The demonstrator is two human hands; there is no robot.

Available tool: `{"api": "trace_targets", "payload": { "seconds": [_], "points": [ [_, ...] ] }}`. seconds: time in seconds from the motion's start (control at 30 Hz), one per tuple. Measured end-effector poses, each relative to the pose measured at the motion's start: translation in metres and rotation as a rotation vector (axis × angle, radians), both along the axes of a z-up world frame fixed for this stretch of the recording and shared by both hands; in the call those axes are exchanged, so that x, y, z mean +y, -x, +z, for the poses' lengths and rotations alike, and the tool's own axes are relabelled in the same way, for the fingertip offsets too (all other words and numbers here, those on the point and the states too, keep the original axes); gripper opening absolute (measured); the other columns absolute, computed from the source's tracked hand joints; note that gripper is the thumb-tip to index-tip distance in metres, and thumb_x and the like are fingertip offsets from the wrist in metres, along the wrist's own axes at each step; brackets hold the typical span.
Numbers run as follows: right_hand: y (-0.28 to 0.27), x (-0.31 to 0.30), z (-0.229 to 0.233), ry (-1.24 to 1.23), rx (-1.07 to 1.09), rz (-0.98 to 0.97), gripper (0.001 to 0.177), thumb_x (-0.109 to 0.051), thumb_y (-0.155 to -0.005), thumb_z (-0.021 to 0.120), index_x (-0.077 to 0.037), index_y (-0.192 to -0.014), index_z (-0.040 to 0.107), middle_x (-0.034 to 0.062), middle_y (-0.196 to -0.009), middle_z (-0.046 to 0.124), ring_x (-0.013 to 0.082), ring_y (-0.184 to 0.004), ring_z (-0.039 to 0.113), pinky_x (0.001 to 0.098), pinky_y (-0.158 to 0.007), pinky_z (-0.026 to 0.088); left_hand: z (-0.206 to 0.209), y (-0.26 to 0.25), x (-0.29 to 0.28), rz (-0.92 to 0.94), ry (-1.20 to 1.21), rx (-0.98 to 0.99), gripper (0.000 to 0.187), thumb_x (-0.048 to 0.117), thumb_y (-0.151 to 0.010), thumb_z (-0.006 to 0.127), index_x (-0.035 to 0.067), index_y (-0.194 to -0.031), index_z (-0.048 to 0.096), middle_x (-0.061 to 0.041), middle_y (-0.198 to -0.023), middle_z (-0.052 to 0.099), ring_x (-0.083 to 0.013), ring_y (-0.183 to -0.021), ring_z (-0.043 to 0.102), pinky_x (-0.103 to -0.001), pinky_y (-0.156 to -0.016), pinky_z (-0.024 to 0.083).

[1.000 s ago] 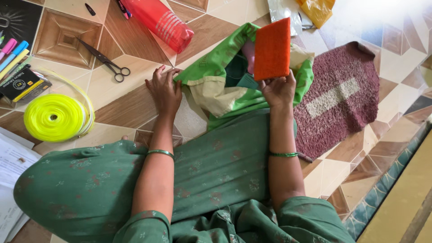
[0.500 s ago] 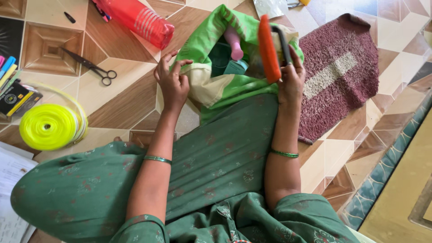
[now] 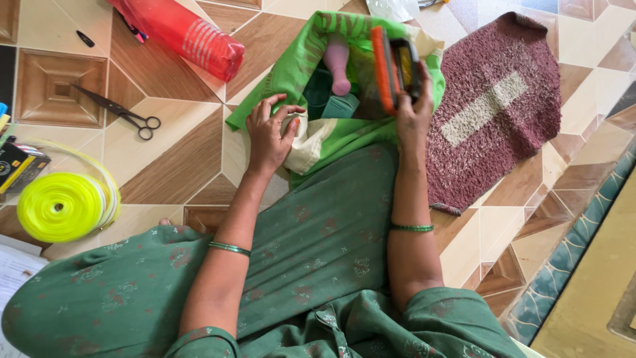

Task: The person sits on the floor and packs various items into a green reusable bag. They place a small plastic bag containing bottles and a pen, a plastic lid, a small box, a roll of tape, a plastic cup, and a red bottle into the bag.

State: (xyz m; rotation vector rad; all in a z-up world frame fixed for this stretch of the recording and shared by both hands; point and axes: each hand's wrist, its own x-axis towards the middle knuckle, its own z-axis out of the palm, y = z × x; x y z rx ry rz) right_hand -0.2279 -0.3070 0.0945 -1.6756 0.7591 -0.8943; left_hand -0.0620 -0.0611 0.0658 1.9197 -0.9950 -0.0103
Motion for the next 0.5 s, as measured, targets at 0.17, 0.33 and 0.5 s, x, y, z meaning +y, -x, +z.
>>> {"api": "trace_targets", "payload": {
  "seconds": [0.17, 0.33, 0.5],
  "points": [
    [-0.006, 0.009, 0.000, 0.183, 0.532, 0.068, 0.064, 0.000, -0.092, 0.064, -0.013, -0.152, 0.045, 0.0171, -0.143, 0.059, 0.0268, -0.121, 0.065, 0.0372, -0.104, 0.050, 0.001, -0.003, -0.002, 0.070, -0.051, 0.017, 0.027, 0.025, -0.094, 0.073, 0.025, -0.121, 0.072, -0.010, -0.144, 0.053, -0.0324, -0.137, 0.047, -0.052, -0.110, 0.032],
    [0.016, -0.014, -0.013, 0.125, 0.174, -0.223, 0.047, -0.001, -0.101, 0.064, -0.010, -0.147, 0.056, 0.0196, -0.143, 0.052, 0.0309, -0.133, 0.060, 0.0412, -0.111, 0.054, -0.022, -0.003, 0.005, 0.383, -0.069, -0.037, 0.076, 0.034, -0.085, 0.085, 0.017, -0.147, 0.046, -0.029, -0.156, 0.035, -0.0456, -0.146, 0.036, -0.058, -0.109, 0.030],
    [0.061, -0.047, -0.030, -0.034, 0.568, -0.359, 0.074, -0.021, -0.096, 0.070, -0.013, -0.158, 0.030, 0.0179, -0.143, 0.053, 0.0309, -0.128, 0.057, 0.0399, -0.101, 0.055, -0.076, -0.009, -0.009, 0.061, 0.001, 0.523, 0.126, 0.051, -0.078, 0.089, 0.004, -0.157, 0.004, -0.030, -0.156, 0.032, -0.0444, -0.141, 0.043, -0.048, -0.115, 0.039]
  ]
}}
